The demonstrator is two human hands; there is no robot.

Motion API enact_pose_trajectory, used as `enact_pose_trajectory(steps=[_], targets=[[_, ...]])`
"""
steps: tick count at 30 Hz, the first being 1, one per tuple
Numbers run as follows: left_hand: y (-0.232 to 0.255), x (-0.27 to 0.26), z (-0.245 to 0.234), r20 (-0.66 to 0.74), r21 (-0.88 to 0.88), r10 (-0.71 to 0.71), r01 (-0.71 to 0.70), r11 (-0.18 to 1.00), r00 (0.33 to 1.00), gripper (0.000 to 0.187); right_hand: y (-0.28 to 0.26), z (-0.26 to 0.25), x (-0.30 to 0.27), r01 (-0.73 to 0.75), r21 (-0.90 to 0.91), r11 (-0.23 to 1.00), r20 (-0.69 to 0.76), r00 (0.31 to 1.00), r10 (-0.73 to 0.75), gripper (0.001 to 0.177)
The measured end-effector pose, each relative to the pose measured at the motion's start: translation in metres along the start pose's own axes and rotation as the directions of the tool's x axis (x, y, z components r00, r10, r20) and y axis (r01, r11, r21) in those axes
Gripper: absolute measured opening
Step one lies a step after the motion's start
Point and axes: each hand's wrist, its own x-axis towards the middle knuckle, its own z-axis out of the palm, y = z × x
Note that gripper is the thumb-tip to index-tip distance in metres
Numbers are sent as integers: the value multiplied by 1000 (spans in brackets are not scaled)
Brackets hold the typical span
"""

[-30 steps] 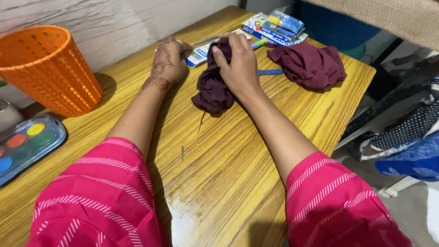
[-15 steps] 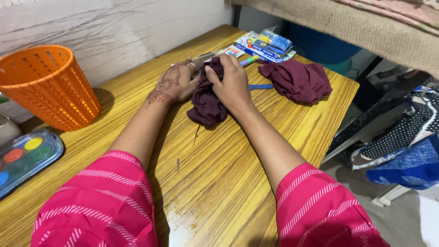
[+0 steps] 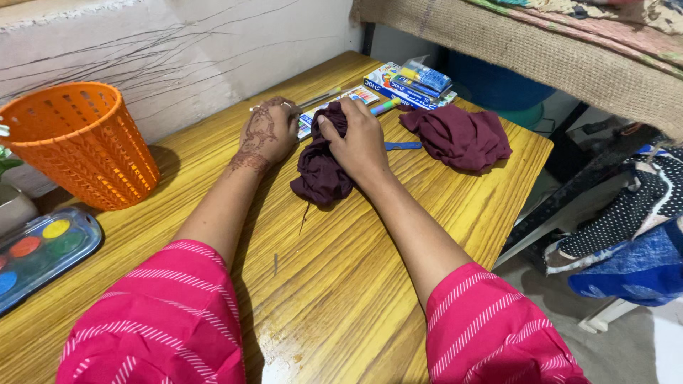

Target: The person wipes various stationery items on a wooden table using a dark cloth. They clean a pen, a glue stick, a pencil, and several boxes of colored pencils and crayons one by one, placing them back on the table after wiping.

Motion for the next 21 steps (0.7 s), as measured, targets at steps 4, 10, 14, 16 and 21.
enact_pose_trajectory(steps=[4,10,14,16,21], targets=[[-4,-5,3,-96,16,-23,25,1000,995,21,1,1,-5,15,6,1000,-26,1000,-15,34],[-31,7,11,-196,-228,-237,191,955,951,45,-11,-5,-8,116,1,993,-54,992,-116,28],[-31,-22,-10,-267,-166,-277,239,957,923,21,-37,-23,-15,240,-9,971,-80,968,-240,30],[-35,-43,-30,-390,-98,-144,114,989,909,24,-59,-34,-24,221,33,975,-105,971,-216,35],[-47,-118,-96,-474,23,143,-150,988,869,16,-134,-32,-49,135,216,967,-214,973,-88,58]])
